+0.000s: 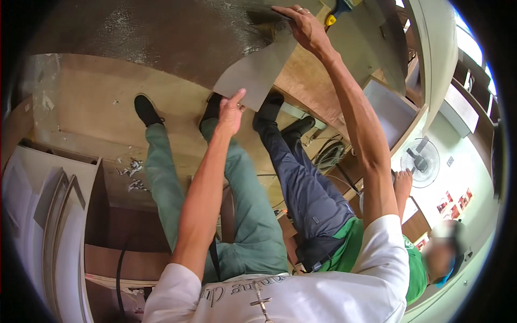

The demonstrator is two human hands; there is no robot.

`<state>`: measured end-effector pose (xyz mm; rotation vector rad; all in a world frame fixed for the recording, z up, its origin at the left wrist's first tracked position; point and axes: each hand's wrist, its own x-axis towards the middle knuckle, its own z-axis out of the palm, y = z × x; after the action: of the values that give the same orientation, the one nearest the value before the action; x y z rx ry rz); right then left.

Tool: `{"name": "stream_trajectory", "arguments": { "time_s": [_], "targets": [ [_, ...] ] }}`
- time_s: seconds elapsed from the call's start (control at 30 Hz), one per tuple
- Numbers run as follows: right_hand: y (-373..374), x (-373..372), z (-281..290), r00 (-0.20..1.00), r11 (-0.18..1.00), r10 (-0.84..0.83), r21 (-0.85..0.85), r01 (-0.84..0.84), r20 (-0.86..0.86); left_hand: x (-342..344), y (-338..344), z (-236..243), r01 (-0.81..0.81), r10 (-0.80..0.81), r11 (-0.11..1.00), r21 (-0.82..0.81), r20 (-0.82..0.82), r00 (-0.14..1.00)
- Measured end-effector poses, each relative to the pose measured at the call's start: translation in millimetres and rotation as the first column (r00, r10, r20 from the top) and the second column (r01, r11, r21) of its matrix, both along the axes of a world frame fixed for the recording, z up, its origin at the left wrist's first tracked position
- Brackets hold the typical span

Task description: The person applies adhesive from a metal container onto several wooden boards and furniture panels, spreading it evenly with a plastic spreader.

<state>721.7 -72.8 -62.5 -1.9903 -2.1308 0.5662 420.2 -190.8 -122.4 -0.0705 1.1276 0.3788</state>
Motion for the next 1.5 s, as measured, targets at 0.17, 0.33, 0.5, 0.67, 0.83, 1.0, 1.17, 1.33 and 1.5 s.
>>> {"name": "stream_trajectory", "arguments": {
  "time_s": [0.17,0.33,0.5,0.67,0.83,1.0,1.17,1.33,1.5],
  "targets": [
    [14.0,19.2,1.1,0.974,0.986,0.163,-0.058,-0.156,0.156,3.0,17.3,33.5,-0.021,0.008,0.998,0.053,0.225,0.974],
    [1.3,4.5,4.2,0.974,0.969,0.212,-0.149,-0.199,0.080,0.4,18.8,46.8,-0.088,0.070,0.995,0.043,0.314,0.947],
    [-23.2,-7.6,32.3,0.975,0.941,0.222,-0.259,-0.219,-0.015,-9.7,19.2,47.2,-0.124,0.103,0.992,0.038,0.355,0.929],
    [-57.0,-12.0,77.7,0.990,0.923,0.116,-0.361,-0.136,-0.077,-28.1,6.3,46.0,-0.075,0.046,0.994,0.079,0.317,0.947],
    [-67.4,-30.8,116.9,0.970,0.971,-0.194,-0.172,0.169,-0.145,-38.0,14.1,49.4,0.010,-0.038,0.997,0.078,0.370,0.928],
    [-106.4,-59.7,104.6,0.990,0.995,0.010,-0.097,0.003,0.139,-36.1,14.8,62.3,-0.060,0.032,0.997,0.050,0.436,0.899],
    [-67.6,-61.8,115.0,0.981,0.979,-0.149,-0.124,0.164,0.125,-60.0,15.3,57.3,-0.037,0.013,0.998,0.042,0.475,0.880],
    [-79.7,-51.9,92.9,0.986,0.968,-0.061,-0.233,0.095,0.152,-42.1,10.1,71.9,-0.121,0.088,0.992,0.032,0.507,0.857],
    [-111.9,-101.4,111.4,0.994,0.930,-0.073,-0.356,0.095,0.076,-51.9,0.4,65.9,-0.138,0.100,0.990,0.042,0.489,0.867]
  ]
}}
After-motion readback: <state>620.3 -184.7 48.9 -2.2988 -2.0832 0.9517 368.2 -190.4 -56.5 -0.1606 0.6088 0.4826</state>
